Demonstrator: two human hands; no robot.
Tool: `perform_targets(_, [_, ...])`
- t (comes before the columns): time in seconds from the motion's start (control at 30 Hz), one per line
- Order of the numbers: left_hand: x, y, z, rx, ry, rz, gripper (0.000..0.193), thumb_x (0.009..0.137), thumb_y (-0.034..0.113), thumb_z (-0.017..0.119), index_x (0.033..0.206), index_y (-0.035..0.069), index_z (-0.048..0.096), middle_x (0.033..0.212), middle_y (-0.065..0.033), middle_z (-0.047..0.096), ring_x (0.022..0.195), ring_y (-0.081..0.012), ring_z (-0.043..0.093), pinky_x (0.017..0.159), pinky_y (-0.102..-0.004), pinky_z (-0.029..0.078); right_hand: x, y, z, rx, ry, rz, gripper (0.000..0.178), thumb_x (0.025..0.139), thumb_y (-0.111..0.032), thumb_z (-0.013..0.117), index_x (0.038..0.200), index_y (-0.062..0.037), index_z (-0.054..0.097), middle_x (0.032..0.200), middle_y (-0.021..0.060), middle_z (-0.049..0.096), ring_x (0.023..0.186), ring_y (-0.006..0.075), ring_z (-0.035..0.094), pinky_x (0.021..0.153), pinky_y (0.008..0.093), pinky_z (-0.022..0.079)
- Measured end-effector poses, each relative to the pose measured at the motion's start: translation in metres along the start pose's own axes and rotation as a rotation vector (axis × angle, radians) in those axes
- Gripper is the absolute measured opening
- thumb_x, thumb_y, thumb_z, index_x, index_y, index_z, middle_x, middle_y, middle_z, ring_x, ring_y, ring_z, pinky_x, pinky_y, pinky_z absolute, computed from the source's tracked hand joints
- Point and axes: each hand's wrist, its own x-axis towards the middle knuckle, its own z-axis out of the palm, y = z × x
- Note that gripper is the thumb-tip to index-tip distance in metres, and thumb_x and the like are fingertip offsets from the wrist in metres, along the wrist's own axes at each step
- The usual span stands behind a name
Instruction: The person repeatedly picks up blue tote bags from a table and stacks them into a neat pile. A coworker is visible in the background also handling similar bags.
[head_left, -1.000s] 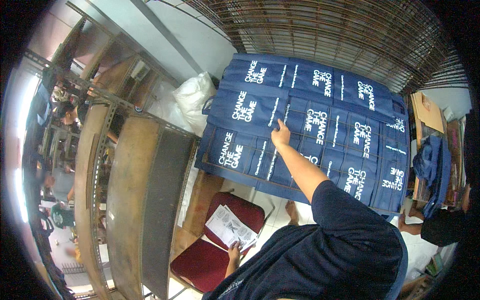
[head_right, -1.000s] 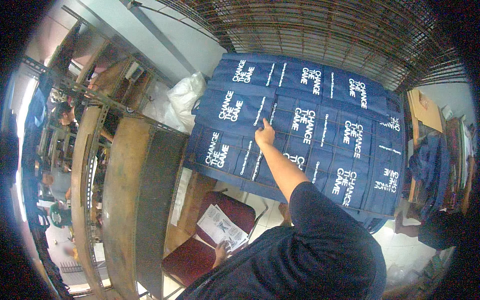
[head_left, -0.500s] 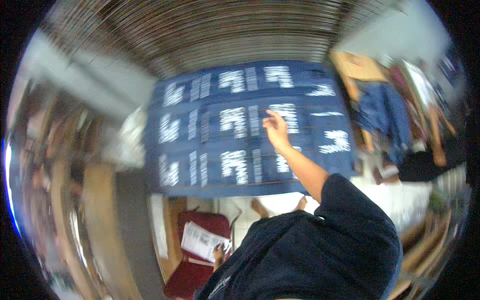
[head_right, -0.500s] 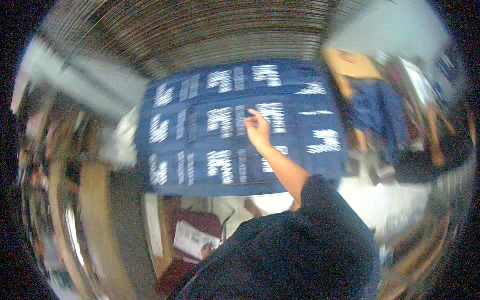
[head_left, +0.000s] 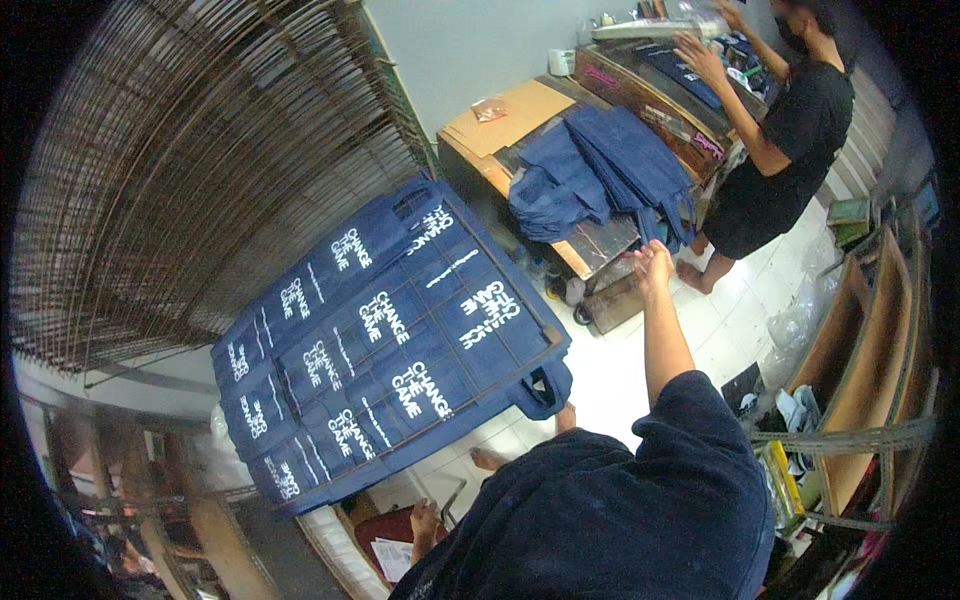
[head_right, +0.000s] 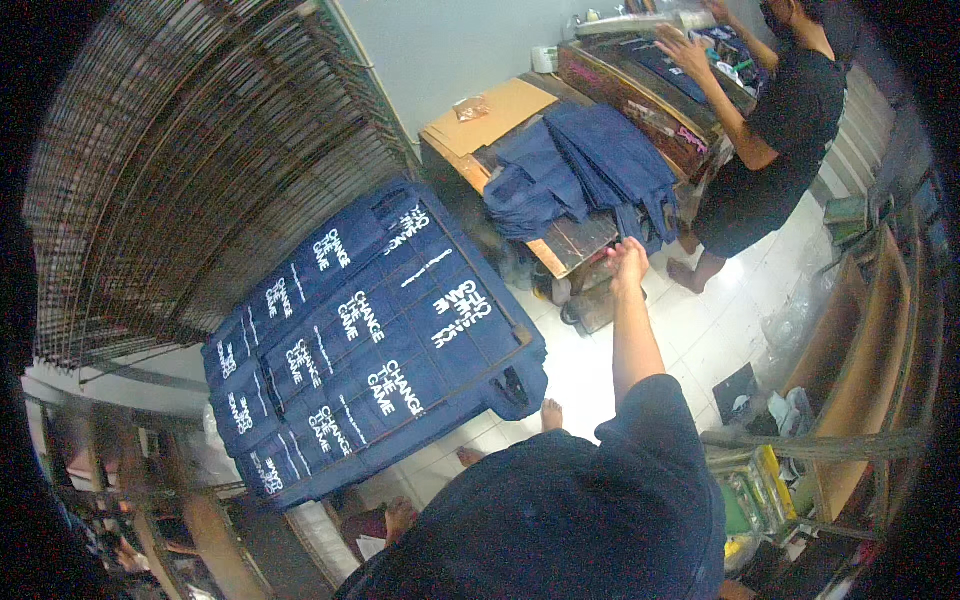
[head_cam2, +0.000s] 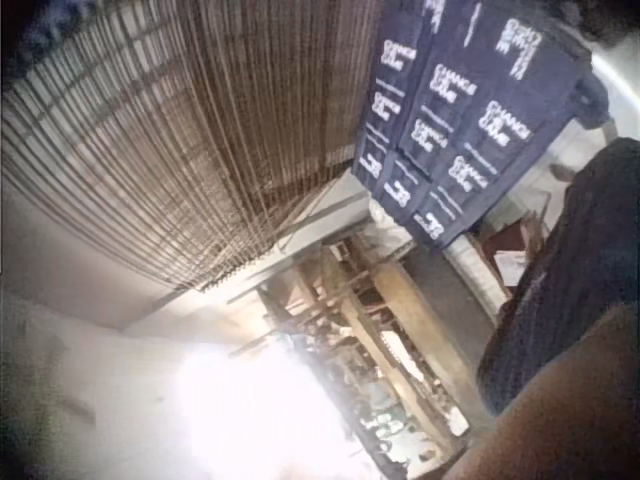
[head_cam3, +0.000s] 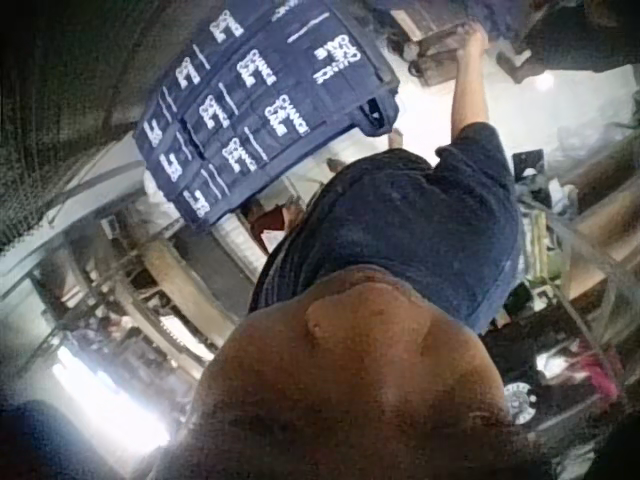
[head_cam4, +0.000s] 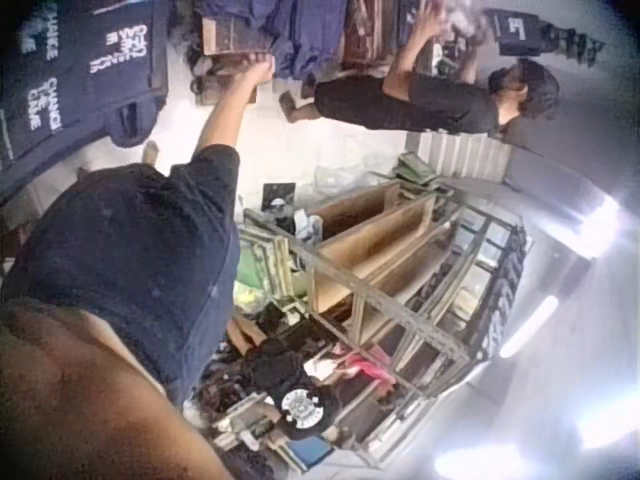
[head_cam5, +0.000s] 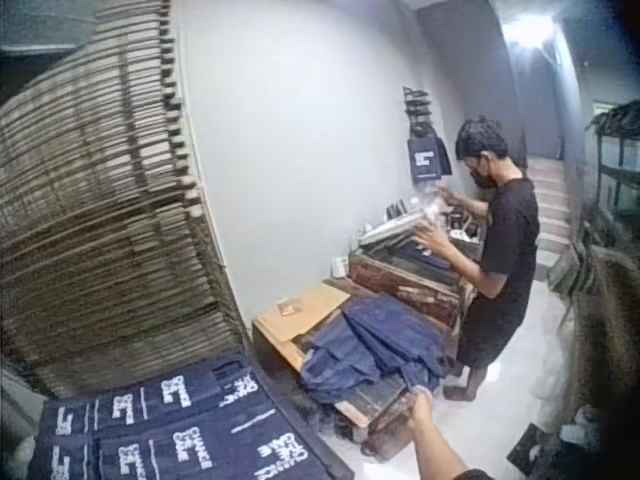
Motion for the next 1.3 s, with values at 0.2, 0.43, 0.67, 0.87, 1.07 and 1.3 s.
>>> perform_targets(0.2, [-0.033, 0.041, 0.034, 0.692, -0.130, 0.259, 0.026, 0.082, 0.020, 0.050, 0.104, 0.006, 0.053, 0.087, -0.0081, 0.058, 0.071, -0.0239, 0.053, 0.061, -0.0386, 0.041, 0.059, -0.020, -0.022, 0.100, 0.032, 0.139, 0.043, 0.081, -0.034, 0.057, 0.114, -0.0080, 0.045, 0.115, 0.0119, 0.050, 0.093, 0.0239, 0.056, 0.069, 0.0382, 0.043])
perform_targets(0.43, [-0.074, 0.038, 0.031, 1.341, -0.263, 0.670, 0.021, 0.084, 0.020, 0.050, 0.093, 0.003, 0.058, 0.075, -0.0078, 0.058, 0.053, -0.0152, 0.051, 0.045, -0.0275, 0.039, 0.099, -0.051, 0.001, 0.253, -0.185, 0.146, 0.086, 0.074, -0.063, 0.052, 0.132, -0.0046, 0.029, 0.133, 0.0133, 0.034, 0.118, 0.0271, 0.041, 0.097, 0.0452, 0.029])
perform_targets(0.67, [-0.096, 0.005, 0.029, 1.203, -0.167, 0.556, 0.020, 0.083, 0.020, 0.051, 0.089, 0.002, 0.058, 0.080, -0.0109, 0.059, 0.058, -0.0177, 0.054, 0.049, -0.0313, 0.042, 0.087, -0.052, 0.032, 0.445, -0.381, 0.179, 0.109, 0.066, -0.071, 0.052, 0.137, -0.0024, 0.006, 0.142, 0.0161, 0.016, 0.128, 0.0303, 0.027, 0.100, 0.0498, 0.027])
perform_targets(0.87, [-0.077, 0.043, 0.057, 1.219, -0.136, 1.083, 0.020, 0.082, 0.020, 0.054, 0.087, 0.001, 0.058, 0.082, -0.0128, 0.060, 0.062, -0.0190, 0.055, 0.052, -0.0339, 0.044, 0.135, 0.003, 0.033, 0.386, -0.233, 0.133, 0.023, 0.079, -0.007, 0.060, 0.098, 0.0025, 0.050, 0.097, 0.0157, 0.056, 0.082, 0.0249, 0.059, 0.072, 0.0329, 0.052])
perform_targets(1.07, [-0.071, 0.122, 0.156, 0.341, -0.086, 0.349, 0.039, 0.082, 0.024, 0.059, 0.113, 0.001, 0.051, 0.100, -0.0125, 0.059, 0.091, -0.0164, 0.056, 0.074, -0.0275, 0.044, 0.061, -0.008, 0.074, -0.133, 0.115, -0.004, 0.018, 0.070, -0.009, 0.060, 0.085, 0.0000, 0.055, 0.077, 0.0057, 0.057, 0.067, 0.0176, 0.055, 0.062, 0.0295, 0.048])
perform_targets(1.3, [-0.087, 0.221, 0.261, 0.236, -0.474, 0.277, 0.044, 0.086, 0.029, 0.054, 0.121, 0.003, 0.046, 0.113, -0.0098, 0.055, 0.100, -0.0190, 0.053, 0.081, -0.0306, 0.042, -0.088, -0.073, 0.119, -0.199, -0.277, -0.469, 0.028, 0.072, -0.003, 0.055, 0.099, -0.0018, 0.046, 0.078, 0.0028, 0.049, 0.068, 0.0122, 0.052, 0.052, 0.0236, 0.049])
